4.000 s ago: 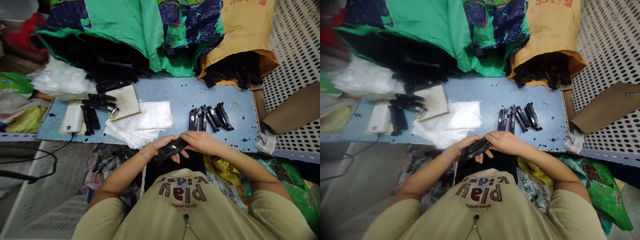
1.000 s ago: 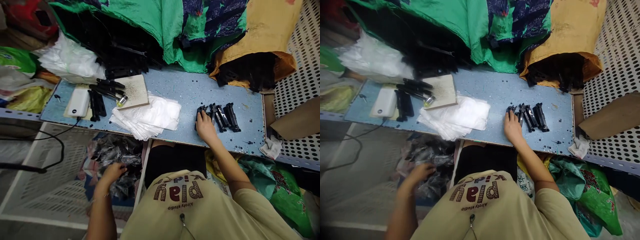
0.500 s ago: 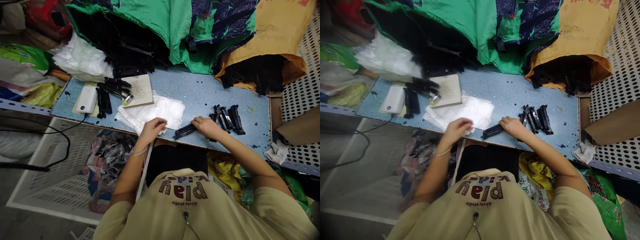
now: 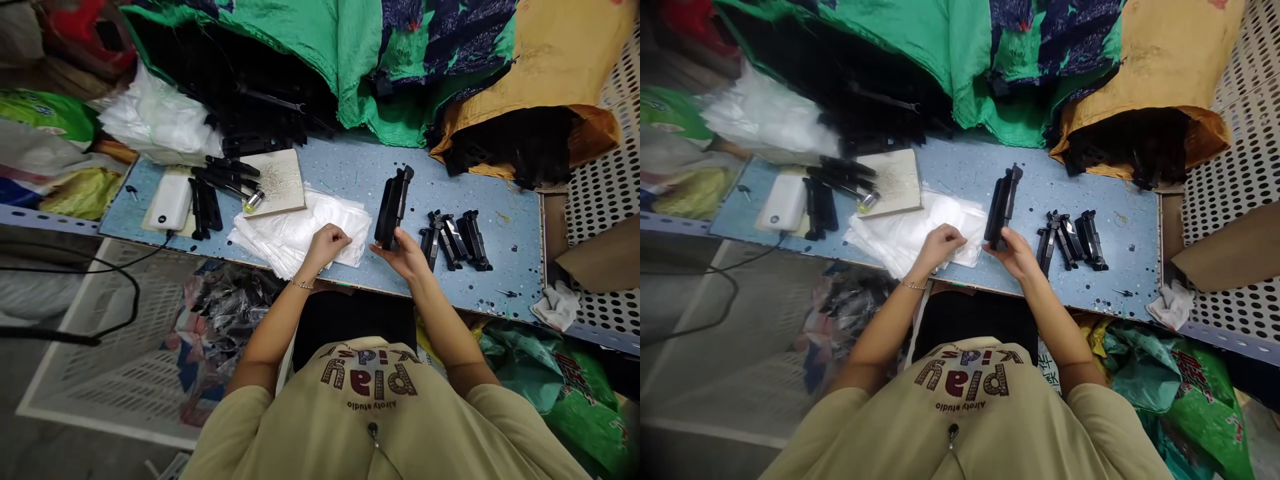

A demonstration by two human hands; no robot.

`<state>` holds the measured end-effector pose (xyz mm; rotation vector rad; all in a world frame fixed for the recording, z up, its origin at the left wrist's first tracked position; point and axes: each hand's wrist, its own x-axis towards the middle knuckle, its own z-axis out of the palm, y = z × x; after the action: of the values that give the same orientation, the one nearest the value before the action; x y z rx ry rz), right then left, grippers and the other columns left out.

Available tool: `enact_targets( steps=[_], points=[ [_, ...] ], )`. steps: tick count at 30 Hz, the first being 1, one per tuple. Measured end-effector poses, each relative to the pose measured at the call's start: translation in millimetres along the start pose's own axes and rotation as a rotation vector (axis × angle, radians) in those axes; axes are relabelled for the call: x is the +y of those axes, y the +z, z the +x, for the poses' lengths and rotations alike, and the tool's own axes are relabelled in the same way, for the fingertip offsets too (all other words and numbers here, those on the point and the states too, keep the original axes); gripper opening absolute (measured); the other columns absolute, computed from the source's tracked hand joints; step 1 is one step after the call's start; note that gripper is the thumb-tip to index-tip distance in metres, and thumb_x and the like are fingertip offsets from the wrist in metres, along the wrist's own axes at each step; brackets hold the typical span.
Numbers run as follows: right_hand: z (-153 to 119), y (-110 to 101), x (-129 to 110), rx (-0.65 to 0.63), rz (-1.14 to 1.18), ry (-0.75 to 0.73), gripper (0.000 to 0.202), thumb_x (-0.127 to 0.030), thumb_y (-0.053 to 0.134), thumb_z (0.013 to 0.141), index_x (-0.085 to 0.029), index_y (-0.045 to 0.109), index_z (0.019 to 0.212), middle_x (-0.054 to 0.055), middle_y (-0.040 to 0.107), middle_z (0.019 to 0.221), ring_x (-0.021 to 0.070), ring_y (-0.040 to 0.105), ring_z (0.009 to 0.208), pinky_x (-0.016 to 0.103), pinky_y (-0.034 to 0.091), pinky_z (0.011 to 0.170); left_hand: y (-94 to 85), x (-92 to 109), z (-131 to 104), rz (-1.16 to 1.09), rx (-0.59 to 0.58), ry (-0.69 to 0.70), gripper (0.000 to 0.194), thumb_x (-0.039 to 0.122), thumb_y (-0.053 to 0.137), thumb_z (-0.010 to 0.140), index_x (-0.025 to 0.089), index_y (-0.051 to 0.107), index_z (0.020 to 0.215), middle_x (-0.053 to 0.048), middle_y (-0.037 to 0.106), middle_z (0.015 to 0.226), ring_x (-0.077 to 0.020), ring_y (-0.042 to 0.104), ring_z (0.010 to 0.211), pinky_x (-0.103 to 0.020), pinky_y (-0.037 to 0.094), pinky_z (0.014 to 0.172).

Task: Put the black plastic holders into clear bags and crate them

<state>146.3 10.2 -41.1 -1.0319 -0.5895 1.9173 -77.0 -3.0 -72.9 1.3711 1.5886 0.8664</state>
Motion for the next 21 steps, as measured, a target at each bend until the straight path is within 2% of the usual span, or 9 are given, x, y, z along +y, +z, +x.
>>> enact_targets(
  steps=[3, 6, 9, 13, 15, 18, 21],
  points=[
    [19.1, 19.8, 9.3, 0.001, 0.149, 0.055, 0.040, -0.050, 0.091, 0.065, -0.025, 0.066, 0.084, -0.004, 0.071, 0.080, 0.0152, 0.065, 0.074, 0.047, 0.061, 0.094, 1.1, -1.1, -0.1, -0.045, 0.000, 0.022, 0.012, 0.022, 0.068, 0.084, 0.020, 0.069, 0.072, -0.002, 0.065, 0.086, -0.0176, 0.064, 0.083, -0.032, 0.051, 0.081],
    [31.6, 30.7, 15.7, 0.051, 0.182, 0.096, 0.041, -0.047, 0.092, 0.063, -0.025, 0.063, 0.083, -0.005, 0.070, 0.078, 0.0156, 0.064, 0.075, 0.047, 0.061, 0.094, 3.7, -4.9, 0.4, -0.068, 0.040, 0.029, 0.011, 0.019, 0.072, 0.077, 0.019, 0.065, 0.068, -0.001, 0.063, 0.081, -0.0161, 0.062, 0.078, -0.031, 0.050, 0.076],
    [35.7, 33.5, 19.1, 0.093, 0.177, 0.104, 0.043, -0.044, 0.093, 0.060, -0.025, 0.062, 0.083, -0.005, 0.068, 0.078, 0.0154, 0.062, 0.076, 0.044, 0.061, 0.090, 6.7, -7.0, 0.1, -0.096, 0.077, 0.012, 0.015, 0.020, 0.073, 0.074, 0.019, 0.060, 0.067, 0.001, 0.061, 0.077, -0.0142, 0.059, 0.072, -0.029, 0.049, 0.070],
    [37.6, 32.9, 22.7, 0.066, 0.133, 0.098, 0.041, -0.047, 0.089, 0.065, -0.025, 0.061, 0.085, -0.004, 0.067, 0.081, 0.0164, 0.062, 0.078, 0.043, 0.062, 0.085, 4.3, -0.5, -9.9, -0.064, 0.079, 0.046, 0.009, 0.016, 0.066, 0.077, 0.020, 0.058, 0.073, -0.001, 0.065, 0.084, -0.0153, 0.062, 0.076, -0.030, 0.053, 0.072],
    [40.2, 33.6, 26.0, 0.105, 0.097, 0.067, 0.041, -0.048, 0.088, 0.065, -0.025, 0.060, 0.085, -0.004, 0.066, 0.080, 0.0168, 0.062, 0.079, 0.040, 0.061, 0.081, -4.4, 5.1, -21.0, 0.074, 0.115, 0.140, 0.011, 0.009, 0.059, 0.079, 0.020, 0.062, 0.078, -0.004, 0.069, 0.094, -0.0182, 0.065, 0.085, -0.033, 0.056, 0.078],
    [41.8, 34.8, 29.4, 0.157, 0.057, -0.020, 0.042, -0.050, 0.088, 0.063, -0.024, 0.061, 0.083, -0.003, 0.065, 0.078, 0.0166, 0.062, 0.079, 0.034, 0.060, 0.076, -22.4, 10.6, -37.1, 0.428, 0.166, 0.264, 0.028, 0.003, 0.050, 0.083, 0.020, 0.071, 0.090, -0.011, 0.071, 0.115, -0.0258, 0.065, 0.105, -0.042, 0.056, 0.093],
    [30.2, 29.6, 26.1, 0.135, 0.007, -0.119, 0.041, -0.052, 0.086, 0.066, -0.024, 0.062, 0.082, -0.002, 0.065, 0.079, 0.0157, 0.062, 0.080, 0.032, 0.060, 0.078, -31.3, 8.9, -39.5, 0.576, 0.152, 0.249, 0.045, 0.002, 0.047, 0.086, 0.019, 0.073, 0.118, -0.013, 0.067, 0.134, -0.0299, 0.064, 0.117, -0.044, 0.056, 0.099]
  ],
)
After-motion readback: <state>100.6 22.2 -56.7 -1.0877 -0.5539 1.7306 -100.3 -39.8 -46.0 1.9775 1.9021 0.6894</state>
